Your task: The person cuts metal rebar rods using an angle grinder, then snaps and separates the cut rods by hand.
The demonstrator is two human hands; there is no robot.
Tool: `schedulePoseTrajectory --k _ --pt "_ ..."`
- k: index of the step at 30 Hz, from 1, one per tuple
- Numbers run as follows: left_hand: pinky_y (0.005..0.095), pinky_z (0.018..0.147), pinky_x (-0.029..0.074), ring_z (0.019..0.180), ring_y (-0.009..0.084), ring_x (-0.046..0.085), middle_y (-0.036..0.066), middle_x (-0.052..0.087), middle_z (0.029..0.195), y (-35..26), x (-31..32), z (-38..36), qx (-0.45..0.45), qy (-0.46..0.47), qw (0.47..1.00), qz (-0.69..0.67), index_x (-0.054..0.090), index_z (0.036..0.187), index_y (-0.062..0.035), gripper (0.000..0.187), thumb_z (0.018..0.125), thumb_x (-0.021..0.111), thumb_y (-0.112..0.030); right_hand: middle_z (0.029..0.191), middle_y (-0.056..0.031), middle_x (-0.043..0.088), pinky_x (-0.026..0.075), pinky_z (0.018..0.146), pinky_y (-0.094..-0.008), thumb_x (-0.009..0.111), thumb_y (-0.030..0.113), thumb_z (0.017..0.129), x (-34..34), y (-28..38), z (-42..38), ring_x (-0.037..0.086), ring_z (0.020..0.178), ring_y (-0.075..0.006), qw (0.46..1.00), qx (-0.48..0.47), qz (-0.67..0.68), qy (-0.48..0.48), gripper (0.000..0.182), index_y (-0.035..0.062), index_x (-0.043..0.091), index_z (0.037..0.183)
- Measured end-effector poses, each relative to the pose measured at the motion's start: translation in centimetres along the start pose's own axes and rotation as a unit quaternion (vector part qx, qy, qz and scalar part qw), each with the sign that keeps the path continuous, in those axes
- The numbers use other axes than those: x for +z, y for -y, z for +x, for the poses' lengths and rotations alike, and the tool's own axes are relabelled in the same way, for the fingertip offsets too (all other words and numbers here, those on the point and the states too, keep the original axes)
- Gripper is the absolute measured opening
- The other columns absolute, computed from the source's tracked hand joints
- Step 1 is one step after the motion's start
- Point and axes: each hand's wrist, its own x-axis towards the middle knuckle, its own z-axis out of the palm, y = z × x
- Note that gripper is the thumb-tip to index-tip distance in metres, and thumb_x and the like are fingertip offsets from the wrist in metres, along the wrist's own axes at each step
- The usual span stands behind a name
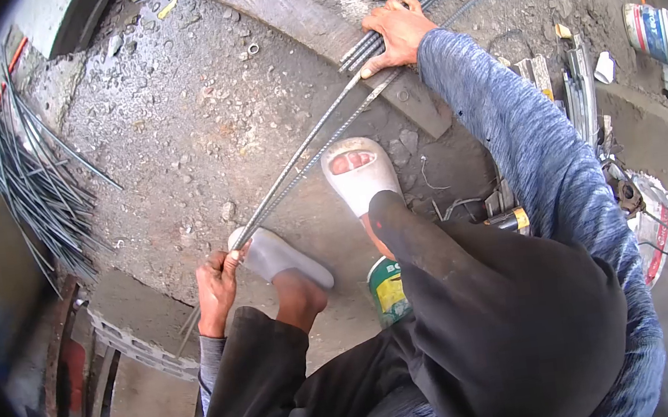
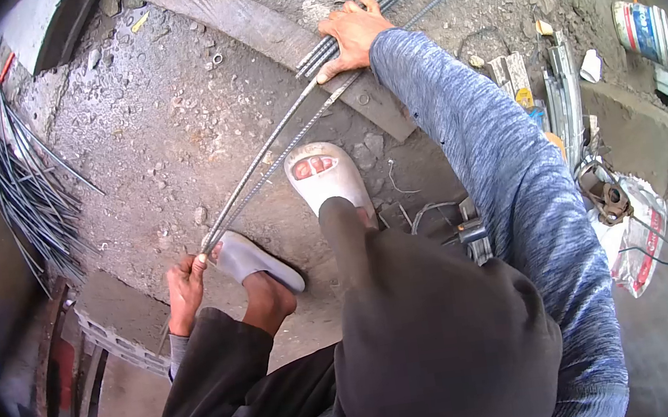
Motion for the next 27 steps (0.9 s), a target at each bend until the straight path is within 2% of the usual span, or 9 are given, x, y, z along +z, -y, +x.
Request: schedulePoseTrajectory --k 2,5,9,16,19,23,24,27 --pt "0.0363 0.05 0.034 0.059 0.0106 0.039 0.003 0.039 0.056 -1.0 -0.7 -0.9 -0.017 0.011 1.0 0.016 0.062 0.077 0.005 0.049 0.102 0.063 -0.037 0.123 -0.0127 0.063 0.018 0.115 -0.0643 0.075 0.083 0.058 -0.2 -0.1 0.2 0.048 0.129 -0.035 1.0 -0.002 0.011 0.013 0.098 0.0113 0.065 0.125" --pt "0.0389 0.052 0.037 0.058 0.014 0.04 0.012 0.04 0.056 -2.8 -1.6 -2.2 -0.066 0.032 0.997 0.019 0.062 0.078 0.0059 0.047 0.1 0.065 -0.035 0.123 -0.0125 0.063 0.016 0.116 -0.0629 0.076 0.081 0.057 0.2 -0.7 0.4 0.048 0.129 -0.0349 0.999 -0.012 0.038 0.009 0.098 0.0103 0.066 0.124" --pt "0.0383 0.054 0.04 0.058 0.0141 0.045 0.011 0.045 0.055 -6.2 -3.6 -3.5 -0.073 0.046 0.996 0.017 0.065 0.078 0.0073 0.05 0.1 0.065 -0.037 0.123 -0.0123 0.063 0.013 0.117 -0.0613 0.077 0.081 0.056 0.6 -1.0 0.3 0.047 0.129 -0.0344 0.997 -0.018 0.072 -0.01 0.099 0.0097 0.066 0.124" --pt "0.0375 0.055 0.043 0.057 0.0141 0.051 0.01 0.055 0.056 -13.2 -8.3 -4.9 -0.146 0.104 0.982 0.062 0.069 0.077 0.0058 0.049 0.101 0.064 -0.037 0.126 -0.0114 0.062 0.009 0.119 -0.0625 0.076 0.082 0.056 0.9 -1.2 0.2 0.047 0.13 -0.0333 0.995 -0.014 0.096 -0.008 0.101 0.0096 0.065 0.125" --pt "0.0372 0.055 0.045 0.057 0.0146 0.053 0.009 0.057 0.056 -16.2 -9.7 -5.4 -0.151 0.111 0.978 0.09 0.07 0.077 0.0057 0.049 0.101 0.064 -0.037 0.119 -0.012 0.062 0.01 0.118 -0.0609 0.078 0.078 0.057 1.0 -1.1 0.0 0.048 0.126 -0.0331 0.994 -0.019 0.101 -0.033 0.096 0.006 0.065 0.12" --pt "0.0395 0.054 0.043 0.053 0.0164 0.047 0.02 0.048 0.055 -19.4 -11.2 -5.7 -0.096 0.062 0.983 0.144 0.068 0.077 0.0076 0.044 0.1 0.066 -0.03 0.12 -0.0118 0.062 0.01 0.118 -0.0619 0.078 0.078 0.057 1.3 -1.3 0.3 0.049 0.126 -0.0331 0.993 -0.02 0.111 -0.039 0.096 0.006 0.065 0.119" --pt "0.0406 0.056 0.044 0.055 0.0168 0.049 0.016 0.053 0.056 -20.2 -11.6 -5.9 -0.1 0.069 0.977 0.177 0.07 0.083 0.0065 0.047 0.102 0.063 -0.036 0.12 -0.0118 0.062 0.01 0.118 -0.0621 0.078 0.078 0.057 1.3 -1.3 0.4 0.048 0.126 -0.0332 0.993 -0.019 0.112 -0.043 0.096 0.0059 0.065 0.119" --pt "0.0411 0.057 0.045 0.052 0.0243 0.046 0.022 0.054 0.058 -22.8 -12.1 -6.2 -0.083 0.062 0.969 0.225 0.069 0.084 0.0075 0.042 0.101 0.065 -0.031 0.126 -0.0114 0.061 0.007 0.119 -0.0633 0.078 0.079 0.057 0.8 -1.1 0.4 0.046 0.131 -0.0332 0.994 -0.005 0.112 -0.008 0.098 0.0082 0.066 0.124"
